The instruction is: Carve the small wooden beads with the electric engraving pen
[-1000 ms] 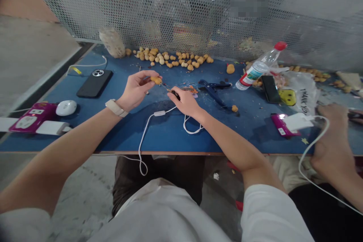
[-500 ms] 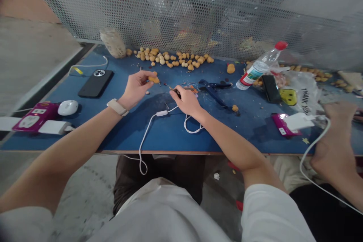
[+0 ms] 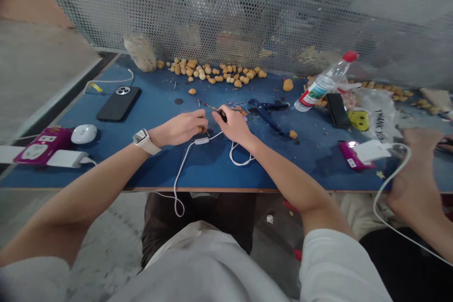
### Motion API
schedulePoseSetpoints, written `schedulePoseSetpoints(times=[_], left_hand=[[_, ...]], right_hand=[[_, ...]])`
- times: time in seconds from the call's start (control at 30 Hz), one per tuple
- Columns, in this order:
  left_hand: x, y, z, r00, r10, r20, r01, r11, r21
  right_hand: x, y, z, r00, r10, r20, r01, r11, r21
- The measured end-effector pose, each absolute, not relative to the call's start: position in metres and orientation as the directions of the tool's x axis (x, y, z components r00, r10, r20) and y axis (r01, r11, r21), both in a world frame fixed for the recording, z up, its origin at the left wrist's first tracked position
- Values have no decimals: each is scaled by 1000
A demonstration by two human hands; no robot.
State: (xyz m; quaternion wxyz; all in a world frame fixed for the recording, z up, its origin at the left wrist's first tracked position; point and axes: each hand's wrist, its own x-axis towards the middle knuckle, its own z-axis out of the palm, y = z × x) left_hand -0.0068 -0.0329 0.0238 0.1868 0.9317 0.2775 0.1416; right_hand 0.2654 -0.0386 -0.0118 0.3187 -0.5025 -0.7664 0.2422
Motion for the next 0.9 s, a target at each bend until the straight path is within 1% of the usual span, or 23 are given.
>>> schedulePoseSetpoints(times=[0.13, 0.3, 0.37, 0.4, 0.47, 0.53, 0.7, 0.8, 0.9], left_hand=[[-10, -36, 29, 824, 545, 156, 466, -808, 361], [-3, -45, 29, 849, 525, 56, 514, -847, 139], [-1, -45, 29, 868, 494, 47, 486, -867, 112], [-1, -45, 29, 880, 472, 56, 462, -877, 130], [-3, -42, 30, 893, 443, 81, 420, -884, 205], [-6, -39, 30, 895, 439, 86, 404, -875, 266], [-9, -35, 26, 883, 467, 51, 442, -863, 246], [-11, -33, 25, 863, 494, 104, 443, -840, 313], [-16, -27, 27, 814, 547, 198, 451, -809, 377]], right_hand=[[264, -40, -10, -287, 926, 247, 610, 375, -698], [265, -39, -13, -288, 927, 241, 617, 372, -694], [265, -39, -14, -292, 925, 244, 616, 377, -692], [265, -39, -14, -293, 924, 246, 614, 379, -692], [265, -39, -14, -293, 923, 249, 613, 381, -692], [265, -39, -14, -298, 923, 246, 620, 383, -685], [265, -39, -13, -307, 922, 235, 624, 381, -682], [265, -39, -14, -312, 926, 211, 652, 370, -662], [264, -40, -13, -319, 931, 176, 706, 358, -611]])
